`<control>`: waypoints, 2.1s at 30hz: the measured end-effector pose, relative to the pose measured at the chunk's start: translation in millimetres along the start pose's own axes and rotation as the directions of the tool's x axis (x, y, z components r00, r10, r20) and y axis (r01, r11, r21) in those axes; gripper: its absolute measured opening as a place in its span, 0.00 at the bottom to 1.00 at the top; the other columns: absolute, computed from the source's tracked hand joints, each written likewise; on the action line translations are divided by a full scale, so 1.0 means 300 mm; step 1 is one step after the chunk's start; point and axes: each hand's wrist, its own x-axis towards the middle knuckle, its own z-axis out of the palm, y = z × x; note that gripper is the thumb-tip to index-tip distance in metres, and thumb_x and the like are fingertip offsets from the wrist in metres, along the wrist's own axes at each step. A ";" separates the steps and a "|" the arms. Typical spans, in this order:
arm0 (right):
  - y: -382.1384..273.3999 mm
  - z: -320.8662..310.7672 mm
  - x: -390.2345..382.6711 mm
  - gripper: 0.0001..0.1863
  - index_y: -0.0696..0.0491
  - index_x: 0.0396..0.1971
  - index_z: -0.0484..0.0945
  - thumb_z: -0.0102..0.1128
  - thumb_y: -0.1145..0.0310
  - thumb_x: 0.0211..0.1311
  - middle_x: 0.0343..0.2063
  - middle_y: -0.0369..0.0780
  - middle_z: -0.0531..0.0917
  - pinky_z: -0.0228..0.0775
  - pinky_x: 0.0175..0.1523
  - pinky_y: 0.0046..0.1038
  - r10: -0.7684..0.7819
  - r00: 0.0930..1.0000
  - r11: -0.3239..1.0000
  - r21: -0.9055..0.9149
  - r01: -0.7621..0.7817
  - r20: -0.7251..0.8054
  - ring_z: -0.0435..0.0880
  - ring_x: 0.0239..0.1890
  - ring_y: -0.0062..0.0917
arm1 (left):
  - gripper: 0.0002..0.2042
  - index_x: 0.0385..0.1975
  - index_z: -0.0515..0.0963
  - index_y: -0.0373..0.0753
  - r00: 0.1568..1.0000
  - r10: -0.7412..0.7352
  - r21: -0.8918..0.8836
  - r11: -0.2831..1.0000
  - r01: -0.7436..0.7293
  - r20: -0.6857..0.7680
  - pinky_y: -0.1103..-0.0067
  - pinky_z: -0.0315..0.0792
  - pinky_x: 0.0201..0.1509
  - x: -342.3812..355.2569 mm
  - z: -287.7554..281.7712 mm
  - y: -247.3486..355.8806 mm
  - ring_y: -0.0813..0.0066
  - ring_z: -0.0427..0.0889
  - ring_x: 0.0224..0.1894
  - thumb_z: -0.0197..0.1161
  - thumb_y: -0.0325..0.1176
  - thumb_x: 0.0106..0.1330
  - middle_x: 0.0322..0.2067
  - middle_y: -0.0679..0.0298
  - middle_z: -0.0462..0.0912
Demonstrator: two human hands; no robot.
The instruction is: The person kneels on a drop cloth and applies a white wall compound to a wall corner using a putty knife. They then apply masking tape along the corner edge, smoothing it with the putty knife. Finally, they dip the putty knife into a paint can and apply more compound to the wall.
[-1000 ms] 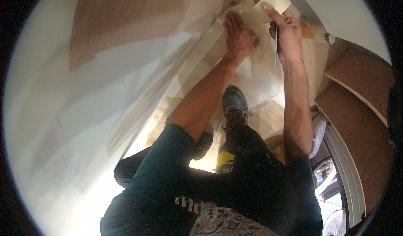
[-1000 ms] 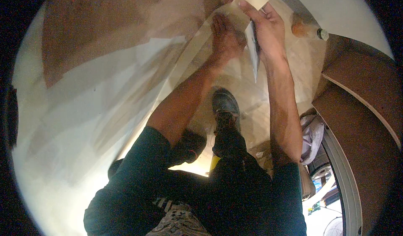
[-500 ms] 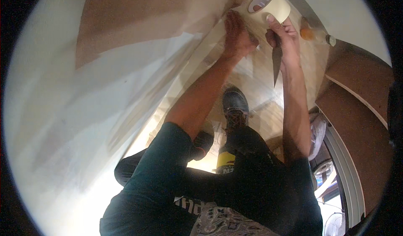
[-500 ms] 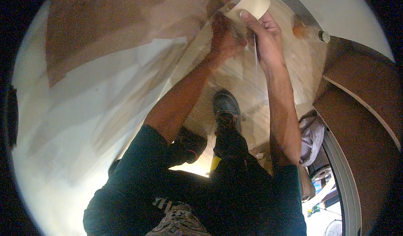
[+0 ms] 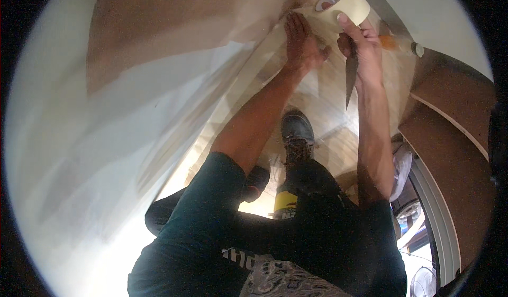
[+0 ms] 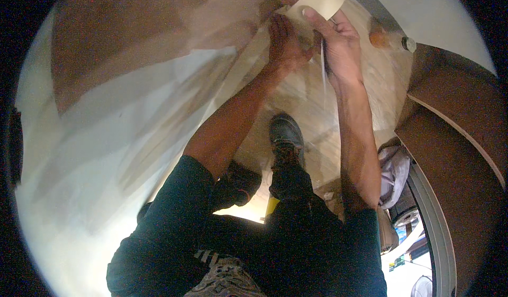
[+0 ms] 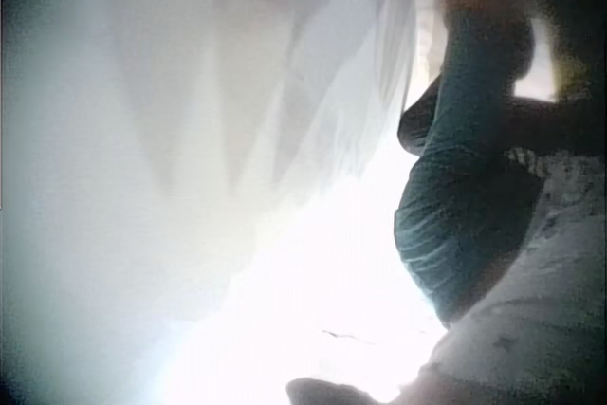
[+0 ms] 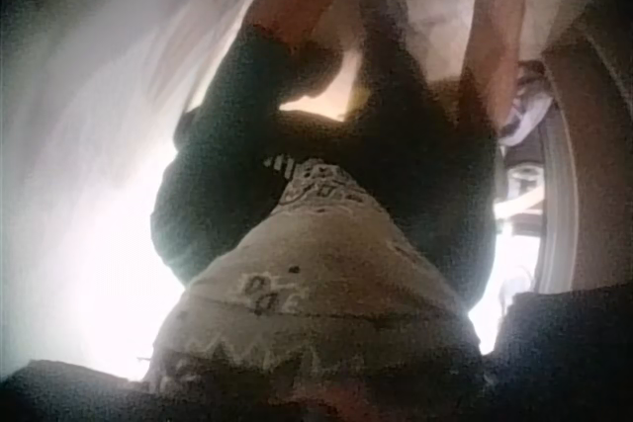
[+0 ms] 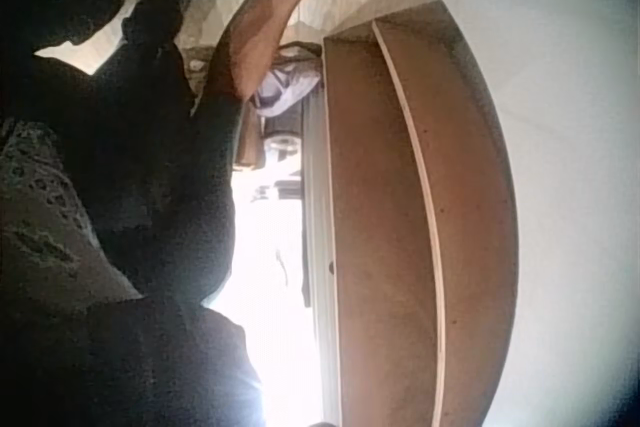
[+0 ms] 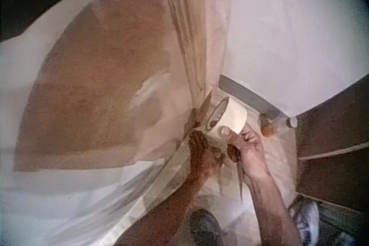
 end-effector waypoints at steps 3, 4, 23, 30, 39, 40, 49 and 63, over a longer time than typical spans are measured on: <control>0.016 0.007 0.013 0.11 0.52 0.45 0.81 0.68 0.67 0.66 0.23 0.25 0.75 0.51 0.23 0.17 0.024 1.000 1.000 0.016 -0.024 0.001 0.61 0.17 0.09 | 0.63 0.70 0.39 0.15 1.000 -0.013 0.041 0.999 0.013 -0.014 0.55 0.34 0.81 0.006 0.004 0.001 0.36 0.40 0.77 0.74 0.55 0.50 0.73 0.28 0.42; 0.021 0.001 0.015 0.11 0.52 0.45 0.81 0.68 0.67 0.66 0.23 0.25 0.75 0.51 0.23 0.17 0.028 1.000 1.000 0.012 -0.028 -0.001 0.61 0.17 0.09 | 0.63 0.70 0.40 0.15 1.000 -0.016 0.055 0.998 0.016 -0.002 0.55 0.35 0.81 0.010 -0.004 0.013 0.37 0.40 0.77 0.74 0.55 0.50 0.73 0.29 0.42; 0.165 -0.067 0.063 0.19 0.58 0.55 0.78 0.68 0.73 0.65 0.45 0.40 0.88 0.77 0.50 0.23 0.042 0.999 0.996 0.079 -0.043 0.011 0.86 0.44 0.20 | 0.58 0.70 0.44 0.15 0.994 0.102 0.099 0.990 -0.097 -0.039 0.53 0.38 0.80 -0.008 0.008 -0.025 0.35 0.43 0.76 0.72 0.51 0.51 0.72 0.29 0.45; 0.155 -0.037 -0.004 0.18 0.57 0.54 0.79 0.67 0.74 0.65 0.40 0.36 0.86 0.71 0.43 0.21 -0.020 0.998 1.000 0.022 0.019 0.065 0.80 0.37 0.16 | 0.55 0.73 0.49 0.28 0.984 0.167 -0.164 0.974 -0.157 0.054 0.48 0.39 0.78 0.032 -0.021 -0.025 0.31 0.43 0.76 0.70 0.56 0.53 0.71 0.28 0.46; 0.170 -0.042 -0.095 0.13 0.53 0.44 0.82 0.73 0.70 0.60 0.28 0.28 0.84 0.56 0.24 0.17 0.050 0.994 0.994 -0.106 -0.040 0.098 0.69 0.21 0.08 | 0.49 0.75 0.49 0.36 0.992 0.077 -0.293 0.955 -0.044 0.104 0.48 0.39 0.78 0.042 -0.001 -0.050 0.32 0.41 0.76 0.62 0.58 0.59 0.73 0.31 0.43; 0.157 -0.033 -0.108 0.13 0.53 0.43 0.82 0.74 0.70 0.60 0.28 0.29 0.83 0.56 0.23 0.17 0.040 0.996 0.989 -0.142 -0.028 0.082 0.69 0.20 0.08 | 0.50 0.75 0.49 0.35 0.993 0.065 -0.268 0.963 -0.037 0.096 0.49 0.39 0.78 0.040 -0.008 -0.044 0.32 0.41 0.76 0.63 0.58 0.59 0.73 0.31 0.43; 0.001 0.020 -0.206 0.14 0.53 0.43 0.80 0.73 0.66 0.62 0.23 0.28 0.78 0.52 0.22 0.17 -0.057 0.990 0.986 -0.149 0.076 0.130 0.65 0.18 0.09 | 0.57 0.73 0.45 0.27 0.995 -0.004 -0.132 0.991 0.017 0.099 0.54 0.36 0.80 0.032 -0.082 0.013 0.38 0.39 0.78 0.70 0.56 0.53 0.74 0.34 0.42; 0.057 -0.078 -0.144 0.10 0.52 0.40 0.80 0.68 0.63 0.67 0.20 0.27 0.74 0.53 0.23 0.18 0.007 0.998 0.975 -0.223 0.008 0.064 0.64 0.18 0.10 | 0.62 0.73 0.43 0.23 0.996 0.010 -0.056 0.998 -0.005 0.090 0.55 0.37 0.80 0.005 -0.063 0.023 0.40 0.38 0.78 0.80 0.46 0.45 0.75 0.35 0.41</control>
